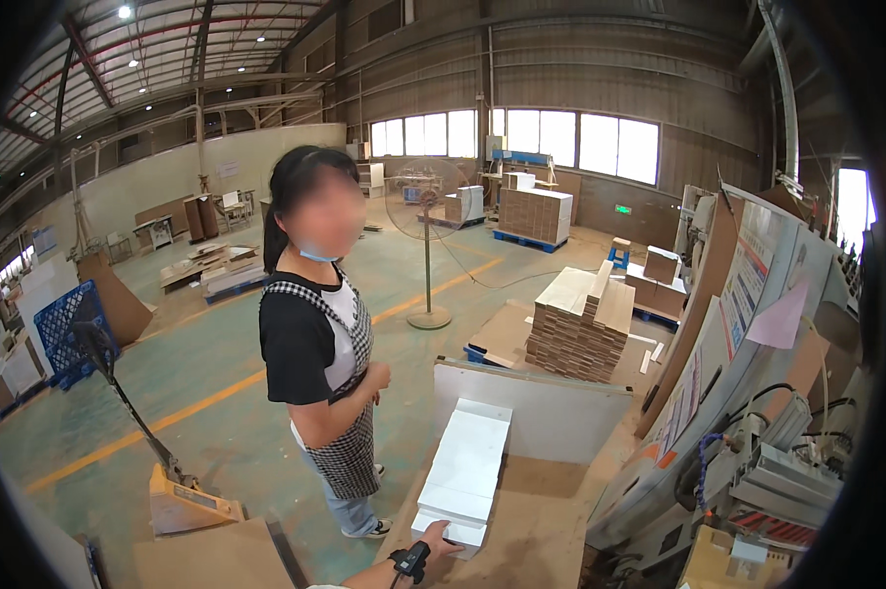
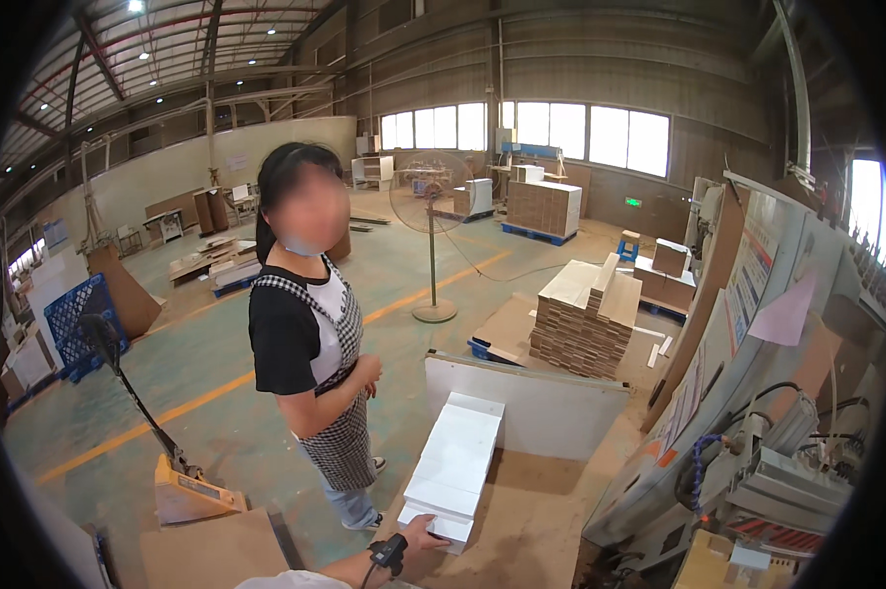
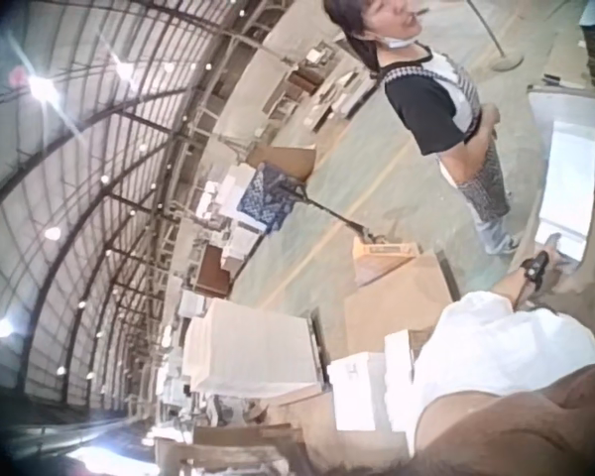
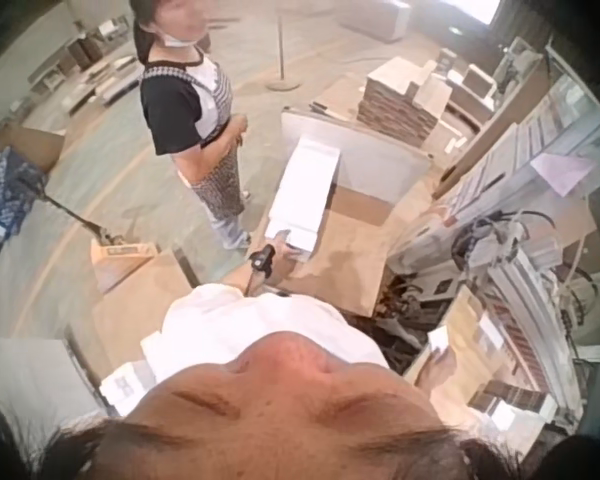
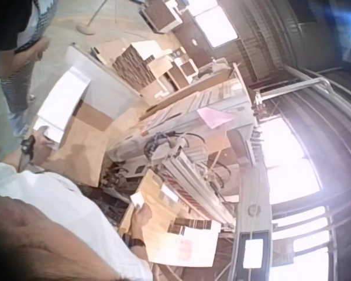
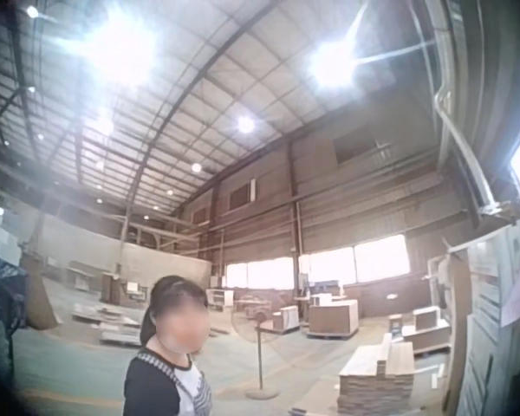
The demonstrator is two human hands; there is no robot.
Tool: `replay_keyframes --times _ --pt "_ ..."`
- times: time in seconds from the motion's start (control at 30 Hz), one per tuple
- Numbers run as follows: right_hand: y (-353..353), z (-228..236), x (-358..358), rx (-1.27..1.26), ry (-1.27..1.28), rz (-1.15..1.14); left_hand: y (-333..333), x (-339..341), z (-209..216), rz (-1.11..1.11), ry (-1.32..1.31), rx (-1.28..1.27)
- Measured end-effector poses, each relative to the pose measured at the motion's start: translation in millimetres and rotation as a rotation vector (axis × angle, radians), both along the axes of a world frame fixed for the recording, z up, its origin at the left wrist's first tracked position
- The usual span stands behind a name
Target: The recorder uses a large multi-spindle drilling machine to drill holes into white wooden boards.
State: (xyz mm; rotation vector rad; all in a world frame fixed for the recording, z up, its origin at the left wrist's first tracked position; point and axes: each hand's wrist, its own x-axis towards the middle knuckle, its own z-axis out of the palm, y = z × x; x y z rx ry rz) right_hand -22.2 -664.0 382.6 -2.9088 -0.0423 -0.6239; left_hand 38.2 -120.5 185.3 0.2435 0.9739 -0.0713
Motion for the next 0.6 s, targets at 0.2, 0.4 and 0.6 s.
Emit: replay_keyframes --times 0.2,0.4,0.6 --pt "-2.2 -2.6 -1.9 -0.072 -0.096 0.038 -3.0 6.3 10.1 0.029 0.15 0.016" --pt "5.9 -18.6 10.3 0.023 -0.282 0.012 12.2 -31.1 -44.2 -0.399 -0.23 0.732" --pt "188.5 39.7 82.1 0.705 0.012 0.43 60.1 -46.2 -15.1 -0.153 -0.207 1.069"
